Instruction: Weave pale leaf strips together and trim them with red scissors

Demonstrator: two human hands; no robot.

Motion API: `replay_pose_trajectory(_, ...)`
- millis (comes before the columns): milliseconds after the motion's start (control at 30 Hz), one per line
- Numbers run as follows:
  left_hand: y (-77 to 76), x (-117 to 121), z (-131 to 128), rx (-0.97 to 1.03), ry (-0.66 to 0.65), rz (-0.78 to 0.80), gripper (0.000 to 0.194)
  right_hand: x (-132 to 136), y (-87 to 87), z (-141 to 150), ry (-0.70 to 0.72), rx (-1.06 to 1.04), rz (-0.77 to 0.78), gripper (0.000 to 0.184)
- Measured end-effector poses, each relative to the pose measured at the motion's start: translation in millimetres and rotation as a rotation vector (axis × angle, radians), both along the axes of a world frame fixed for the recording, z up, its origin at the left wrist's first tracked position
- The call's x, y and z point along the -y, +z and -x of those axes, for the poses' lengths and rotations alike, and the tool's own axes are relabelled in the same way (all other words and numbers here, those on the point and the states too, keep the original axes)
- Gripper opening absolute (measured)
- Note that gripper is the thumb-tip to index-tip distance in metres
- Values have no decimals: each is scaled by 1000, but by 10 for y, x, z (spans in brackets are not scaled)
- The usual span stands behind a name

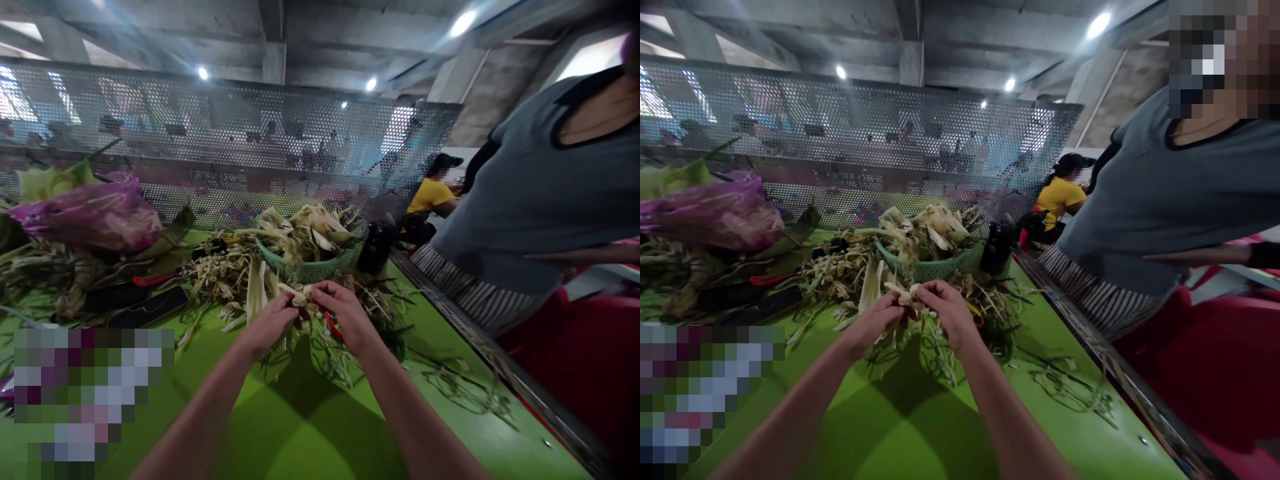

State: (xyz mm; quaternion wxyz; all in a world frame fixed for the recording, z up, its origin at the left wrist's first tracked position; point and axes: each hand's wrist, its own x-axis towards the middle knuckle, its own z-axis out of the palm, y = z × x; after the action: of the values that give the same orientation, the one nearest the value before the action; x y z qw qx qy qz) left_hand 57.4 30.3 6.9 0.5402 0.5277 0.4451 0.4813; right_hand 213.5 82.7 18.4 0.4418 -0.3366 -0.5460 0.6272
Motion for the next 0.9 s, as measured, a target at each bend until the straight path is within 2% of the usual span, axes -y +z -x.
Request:
replay_pose_trajectory(167,30,25,-28,11,-25,-3,15,7,-40,25,51,-43,-25,25)
replay_pose_trajectory(333,5,18,-43,-21,-105,-10,11,26,-40,35,92,-72,-23,29)
replay_pose_trajectory(567,-7,21,-54,-56,-115,-22,15,3,-79,38,3,-64,-25,24)
replay_pose_trajectory(800,-32,36,-81,55,-135,-8,16,18,-82,97,-126,-109,-52,26)
replay_pose_trajectory(900,-25,45,-83,83,-130,5,14,19,-77,98,-135,-93,-71,24)
